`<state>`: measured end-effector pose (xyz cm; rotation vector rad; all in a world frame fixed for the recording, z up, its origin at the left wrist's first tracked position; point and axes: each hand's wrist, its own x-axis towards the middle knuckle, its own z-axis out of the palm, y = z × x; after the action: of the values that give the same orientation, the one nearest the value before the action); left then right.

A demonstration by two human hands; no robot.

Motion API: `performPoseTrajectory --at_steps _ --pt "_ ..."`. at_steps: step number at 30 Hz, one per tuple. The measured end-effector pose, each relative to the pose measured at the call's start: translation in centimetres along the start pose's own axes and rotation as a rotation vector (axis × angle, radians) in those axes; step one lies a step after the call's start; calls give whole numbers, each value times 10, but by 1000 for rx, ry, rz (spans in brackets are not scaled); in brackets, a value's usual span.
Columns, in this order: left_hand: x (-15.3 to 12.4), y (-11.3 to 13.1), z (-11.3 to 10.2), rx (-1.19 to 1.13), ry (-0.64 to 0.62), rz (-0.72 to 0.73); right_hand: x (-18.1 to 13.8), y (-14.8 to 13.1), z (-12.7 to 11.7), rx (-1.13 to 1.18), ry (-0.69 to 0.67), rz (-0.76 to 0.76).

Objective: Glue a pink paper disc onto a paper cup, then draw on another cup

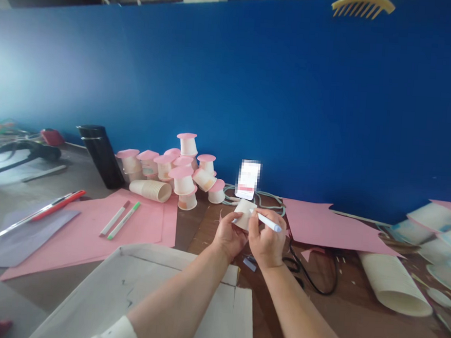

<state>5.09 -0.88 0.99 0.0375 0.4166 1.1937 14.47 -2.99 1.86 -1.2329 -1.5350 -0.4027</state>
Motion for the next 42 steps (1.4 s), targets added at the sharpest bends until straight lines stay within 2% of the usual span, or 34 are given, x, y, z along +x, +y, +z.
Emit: performPoseTrajectory --at_steps 37,42 --pt "0 0 1 -11 -4 -7 -3 0 -2 62 12 14" --pt "-1 0 1 2 -16 10 -3 -2 -1 71 -12 -48"
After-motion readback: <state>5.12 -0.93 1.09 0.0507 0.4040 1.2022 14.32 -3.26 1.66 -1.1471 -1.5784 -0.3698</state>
